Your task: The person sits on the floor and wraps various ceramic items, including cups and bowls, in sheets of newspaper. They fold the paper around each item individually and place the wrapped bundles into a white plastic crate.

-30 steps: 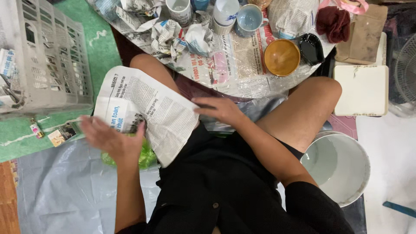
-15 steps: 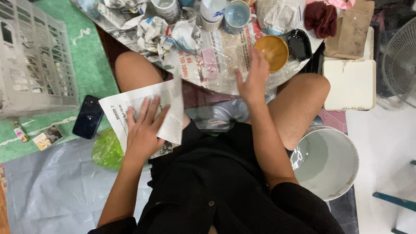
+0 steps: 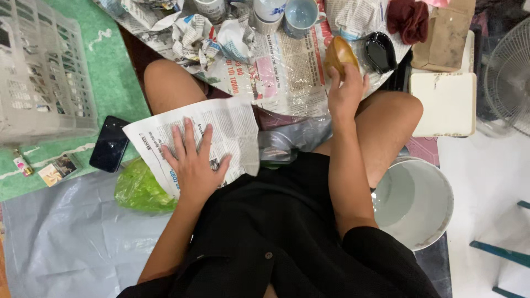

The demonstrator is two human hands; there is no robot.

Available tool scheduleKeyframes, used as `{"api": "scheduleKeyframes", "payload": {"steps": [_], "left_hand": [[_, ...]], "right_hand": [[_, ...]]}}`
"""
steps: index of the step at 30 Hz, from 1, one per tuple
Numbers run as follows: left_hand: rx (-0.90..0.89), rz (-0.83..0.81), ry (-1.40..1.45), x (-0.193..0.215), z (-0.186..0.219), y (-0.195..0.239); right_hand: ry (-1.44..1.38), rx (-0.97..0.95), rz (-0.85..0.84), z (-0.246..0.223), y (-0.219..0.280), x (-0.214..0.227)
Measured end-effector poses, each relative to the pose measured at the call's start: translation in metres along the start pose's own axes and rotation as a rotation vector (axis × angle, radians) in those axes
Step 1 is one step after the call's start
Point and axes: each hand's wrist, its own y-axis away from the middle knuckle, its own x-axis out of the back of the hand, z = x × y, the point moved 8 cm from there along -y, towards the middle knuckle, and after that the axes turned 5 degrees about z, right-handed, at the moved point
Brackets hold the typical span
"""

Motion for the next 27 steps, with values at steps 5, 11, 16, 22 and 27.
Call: {"api": "scheduleKeyframes", "payload": {"steps": [5,11,16,22,27], "left_hand": [[0.008,0.023,0.038,0.011,-0.01,-0.006],[0.013,0.098,0.254,0.019,-0.033,-0.004],[0.001,0.048,0.153,0.008,-0.051,0.003],[-0.036,0.0,0.076,0.01,-0.032,0.009],[0.096,-0.02,0.07,0.001,0.007,0.011]], "right_hand": [[-0.888,-0.18,-0.142,-0.008,0.011,-0.013],[-0.967,-0.025,-0.419,-0.104,0.082,-0.009],[-0.614,0.623,-0.565,-0.231,0.145,0.007],[-0.665,0.666,-0.442,-0.26,0.135,0.035],[-0.775,0.603,-0.381,-0.263,0.131,0.053]]}}
